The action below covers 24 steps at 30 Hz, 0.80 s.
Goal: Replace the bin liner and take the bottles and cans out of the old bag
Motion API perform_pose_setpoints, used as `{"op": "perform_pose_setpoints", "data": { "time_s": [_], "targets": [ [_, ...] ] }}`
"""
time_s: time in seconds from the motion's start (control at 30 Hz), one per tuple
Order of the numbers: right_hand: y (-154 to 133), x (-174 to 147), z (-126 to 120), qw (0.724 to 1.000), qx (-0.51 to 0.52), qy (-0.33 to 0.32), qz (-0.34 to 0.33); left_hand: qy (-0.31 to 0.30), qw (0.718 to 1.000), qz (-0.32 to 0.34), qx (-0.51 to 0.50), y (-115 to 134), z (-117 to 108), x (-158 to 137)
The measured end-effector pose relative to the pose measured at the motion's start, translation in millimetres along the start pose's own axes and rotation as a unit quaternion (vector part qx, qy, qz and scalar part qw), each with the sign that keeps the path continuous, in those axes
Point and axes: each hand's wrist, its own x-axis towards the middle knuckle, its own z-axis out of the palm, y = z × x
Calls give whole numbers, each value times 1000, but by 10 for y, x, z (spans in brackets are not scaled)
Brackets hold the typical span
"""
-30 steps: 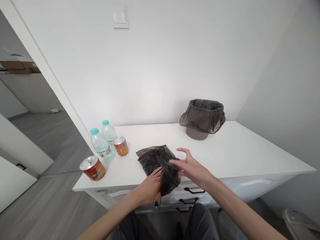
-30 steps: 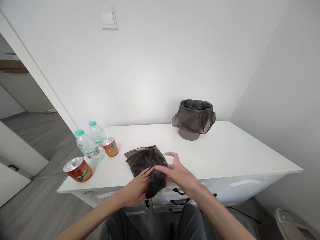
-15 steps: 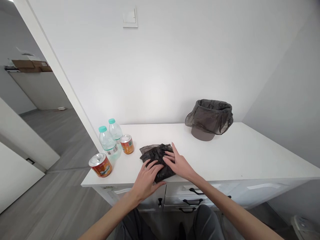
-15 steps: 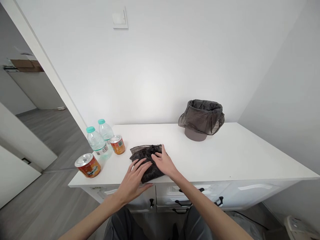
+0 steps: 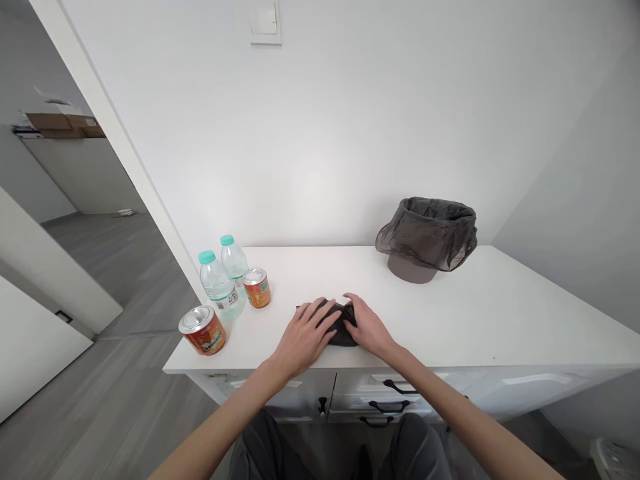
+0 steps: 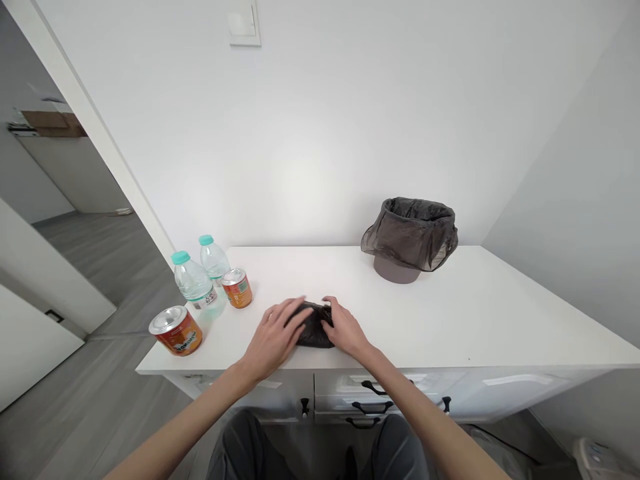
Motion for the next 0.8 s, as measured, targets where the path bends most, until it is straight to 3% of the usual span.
{"op": "perform_pose_setpoints", "data": {
  "time_s": [0.1, 0.2, 0.27, 0.33, 0.47, 0.53, 0.6, 0.7, 0.8],
  "targets": [
    [-67, -50, 16, 988, -104, 38, -112, -93, 995, 29, 24, -178, 188, -9],
    [57, -132, 32, 967, -151, -12, -207, -140, 990, -9, 14, -334, 331, -92],
    [176, -170, 80, 965, -157, -42, -204, -151, 988, -16, 0, -382, 369, -150],
    [208, -194, 166, 970, -158, -26, -185, -144, 989, -16, -11, -387, 370, -186],
    [-90, -217, 391, 978, -132, 59, -148, -93, 995, -18, -42, -345, 318, -215],
    [-237, -233, 446, 984, -111, 51, -130, -61, 996, -36, -57, -329, 274, -248],
    [-208, -276, 389, 987, -104, 24, -122, -35, 995, -62, -65, -323, 221, -319],
    [266, -416, 60, 983, -131, 20, -124, -38, 994, -80, -66, -326, 137, -492],
    [1068, -620, -429, 975, -186, 57, -107, -63, 993, -83, -53, -312, 62, -684]
  ]
}}
